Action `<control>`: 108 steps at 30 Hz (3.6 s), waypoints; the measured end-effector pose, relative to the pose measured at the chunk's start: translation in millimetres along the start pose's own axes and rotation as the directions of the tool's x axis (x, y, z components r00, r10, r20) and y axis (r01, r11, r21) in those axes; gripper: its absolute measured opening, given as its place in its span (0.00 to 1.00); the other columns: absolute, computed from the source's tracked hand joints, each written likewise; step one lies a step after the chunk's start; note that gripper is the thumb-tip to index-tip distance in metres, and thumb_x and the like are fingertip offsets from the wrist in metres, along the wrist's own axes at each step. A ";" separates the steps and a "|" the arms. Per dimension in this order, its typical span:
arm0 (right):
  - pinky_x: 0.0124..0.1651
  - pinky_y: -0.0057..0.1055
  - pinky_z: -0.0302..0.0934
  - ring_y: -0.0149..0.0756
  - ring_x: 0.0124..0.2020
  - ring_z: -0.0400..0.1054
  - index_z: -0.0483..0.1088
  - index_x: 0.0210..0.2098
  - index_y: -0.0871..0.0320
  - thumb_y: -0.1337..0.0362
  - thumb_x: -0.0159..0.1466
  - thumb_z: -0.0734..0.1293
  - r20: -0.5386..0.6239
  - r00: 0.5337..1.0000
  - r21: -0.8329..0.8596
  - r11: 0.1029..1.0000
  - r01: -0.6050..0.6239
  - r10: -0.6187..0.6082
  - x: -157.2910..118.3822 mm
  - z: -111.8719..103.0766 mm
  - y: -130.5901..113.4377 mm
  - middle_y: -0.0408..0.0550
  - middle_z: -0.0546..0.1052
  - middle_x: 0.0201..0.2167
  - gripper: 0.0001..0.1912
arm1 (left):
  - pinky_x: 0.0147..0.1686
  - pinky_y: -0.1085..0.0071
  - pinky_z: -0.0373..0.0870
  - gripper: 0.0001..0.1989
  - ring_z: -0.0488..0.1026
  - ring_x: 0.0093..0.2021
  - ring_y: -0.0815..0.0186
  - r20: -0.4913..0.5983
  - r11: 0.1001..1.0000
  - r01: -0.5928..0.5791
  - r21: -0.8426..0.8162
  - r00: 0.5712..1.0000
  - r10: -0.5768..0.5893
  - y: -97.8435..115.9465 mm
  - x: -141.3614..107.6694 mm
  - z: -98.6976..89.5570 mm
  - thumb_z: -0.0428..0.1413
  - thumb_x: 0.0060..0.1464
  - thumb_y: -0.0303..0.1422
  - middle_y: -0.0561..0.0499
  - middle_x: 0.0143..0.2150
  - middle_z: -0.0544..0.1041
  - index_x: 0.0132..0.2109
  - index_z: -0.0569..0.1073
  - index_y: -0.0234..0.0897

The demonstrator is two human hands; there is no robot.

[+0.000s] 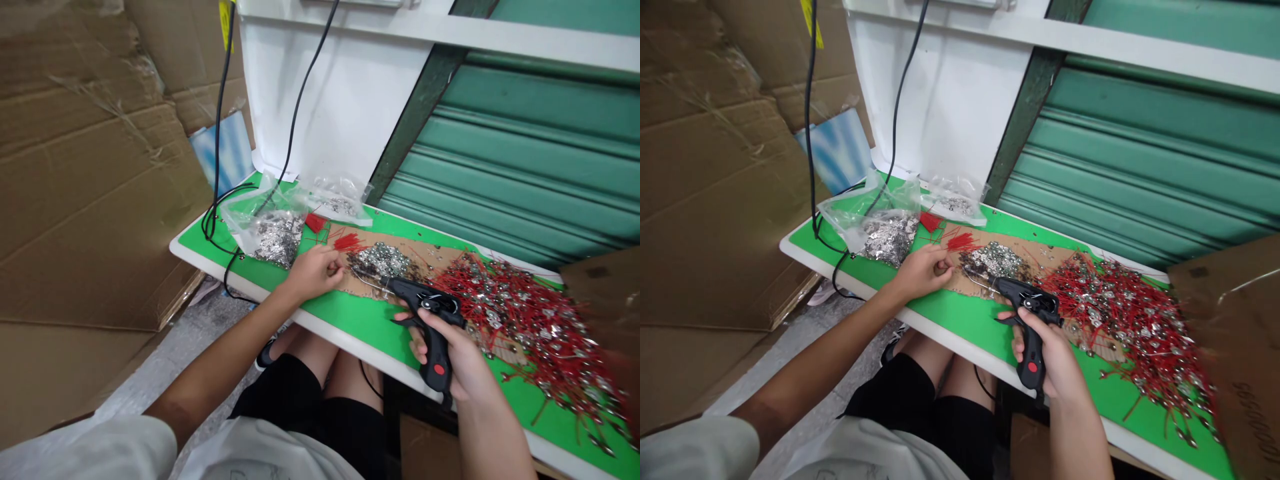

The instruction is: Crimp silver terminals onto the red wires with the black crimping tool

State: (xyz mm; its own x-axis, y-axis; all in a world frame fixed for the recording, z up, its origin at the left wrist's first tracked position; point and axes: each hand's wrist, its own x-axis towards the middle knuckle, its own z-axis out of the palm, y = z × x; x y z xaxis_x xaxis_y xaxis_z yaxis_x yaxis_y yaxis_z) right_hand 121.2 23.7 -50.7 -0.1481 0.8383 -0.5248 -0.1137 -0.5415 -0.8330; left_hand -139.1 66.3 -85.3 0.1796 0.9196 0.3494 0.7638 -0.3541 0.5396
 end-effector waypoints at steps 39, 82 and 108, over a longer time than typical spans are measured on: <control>0.14 0.23 0.54 0.24 0.17 0.51 0.76 0.44 0.59 0.59 0.58 0.68 -0.077 0.927 0.423 0.829 0.365 -0.368 -20.6 -24.7 14.7 0.49 0.74 0.33 0.16 | 0.36 0.73 0.62 0.05 0.66 0.33 0.69 -0.009 0.999 -0.014 -0.047 1.000 0.014 4.0 -1.8 -1.6 0.54 0.53 0.30 0.52 0.28 0.71 0.29 0.71 0.35; 0.16 0.25 0.53 0.25 0.18 0.51 0.73 0.46 0.57 0.60 0.57 0.68 -0.140 0.883 0.594 0.675 0.437 -0.448 -23.9 -36.0 24.1 0.47 0.72 0.34 0.17 | 0.33 0.72 0.66 0.10 0.75 0.38 0.62 0.162 0.980 0.039 0.197 0.984 -0.071 51.5 45.2 0.5 0.58 0.53 0.40 0.50 0.36 0.79 0.39 0.79 0.41; 0.15 0.20 0.56 0.23 0.17 0.52 0.73 0.45 0.58 0.63 0.58 0.68 -0.113 0.909 0.702 0.615 0.359 -0.402 -25.3 -28.8 18.7 0.46 0.74 0.32 0.16 | 0.39 0.70 0.69 0.08 0.75 0.40 0.61 0.258 0.955 0.004 0.297 0.962 -0.084 58.0 58.2 3.2 0.54 0.53 0.33 0.48 0.37 0.80 0.35 0.77 0.39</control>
State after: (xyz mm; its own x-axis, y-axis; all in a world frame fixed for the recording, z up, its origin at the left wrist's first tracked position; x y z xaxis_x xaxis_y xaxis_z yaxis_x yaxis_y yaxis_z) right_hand 151.1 -5.8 -58.1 0.0219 0.9865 -0.1622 -0.8130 -0.0768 -0.5771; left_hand -82.3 99.8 -36.1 0.2686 0.9587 0.0932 0.9141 -0.2842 0.2892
